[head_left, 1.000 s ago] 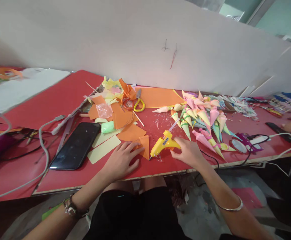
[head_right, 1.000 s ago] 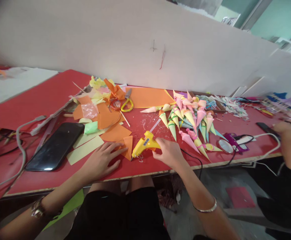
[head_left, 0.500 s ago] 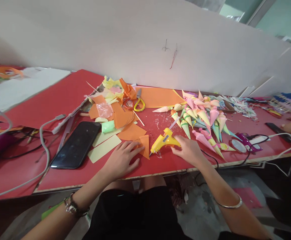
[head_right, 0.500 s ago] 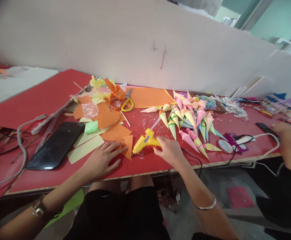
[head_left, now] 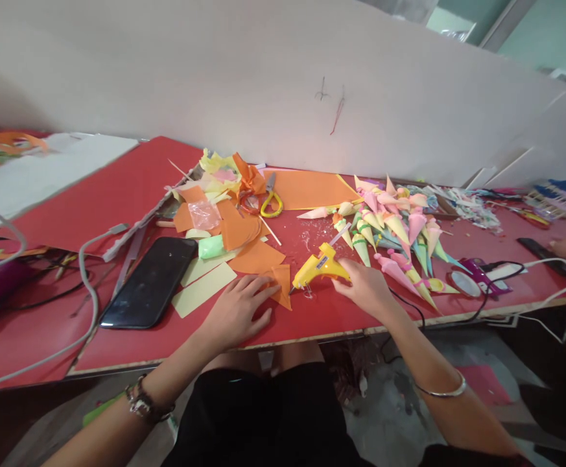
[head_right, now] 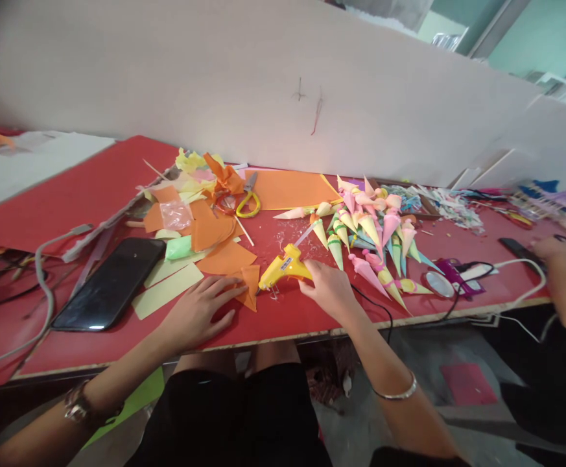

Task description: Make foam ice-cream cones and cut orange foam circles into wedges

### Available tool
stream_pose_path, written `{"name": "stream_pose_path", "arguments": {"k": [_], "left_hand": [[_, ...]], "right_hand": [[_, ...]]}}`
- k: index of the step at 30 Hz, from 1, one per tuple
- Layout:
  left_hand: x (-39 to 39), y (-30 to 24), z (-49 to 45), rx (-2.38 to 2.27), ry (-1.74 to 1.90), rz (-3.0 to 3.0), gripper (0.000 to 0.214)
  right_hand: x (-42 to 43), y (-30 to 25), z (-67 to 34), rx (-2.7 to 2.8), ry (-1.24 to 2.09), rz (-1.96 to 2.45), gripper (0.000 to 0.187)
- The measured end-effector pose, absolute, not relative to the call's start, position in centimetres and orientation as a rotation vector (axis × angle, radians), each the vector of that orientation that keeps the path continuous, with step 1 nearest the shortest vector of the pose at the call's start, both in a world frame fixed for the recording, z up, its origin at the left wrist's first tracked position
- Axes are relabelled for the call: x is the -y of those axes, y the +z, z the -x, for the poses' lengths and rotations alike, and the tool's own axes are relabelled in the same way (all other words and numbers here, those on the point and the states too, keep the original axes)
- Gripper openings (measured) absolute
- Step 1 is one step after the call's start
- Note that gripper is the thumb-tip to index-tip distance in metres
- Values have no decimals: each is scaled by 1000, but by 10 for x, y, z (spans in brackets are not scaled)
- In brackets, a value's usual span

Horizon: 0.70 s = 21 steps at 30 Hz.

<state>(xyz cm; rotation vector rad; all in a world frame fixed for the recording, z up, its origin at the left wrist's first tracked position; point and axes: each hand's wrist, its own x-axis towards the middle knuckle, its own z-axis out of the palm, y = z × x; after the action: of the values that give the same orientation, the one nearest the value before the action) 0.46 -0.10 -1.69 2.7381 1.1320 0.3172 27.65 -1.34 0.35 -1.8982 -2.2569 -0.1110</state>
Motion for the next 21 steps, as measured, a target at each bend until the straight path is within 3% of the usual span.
{"name": "stream_pose_path", "arguments": {"k": [21], "left_hand": [[3, -18, -5, -1181, 324, -2749, 37]], "right_hand": [[-4, 11, -270, 2215, -171, 2059, 31]]}}
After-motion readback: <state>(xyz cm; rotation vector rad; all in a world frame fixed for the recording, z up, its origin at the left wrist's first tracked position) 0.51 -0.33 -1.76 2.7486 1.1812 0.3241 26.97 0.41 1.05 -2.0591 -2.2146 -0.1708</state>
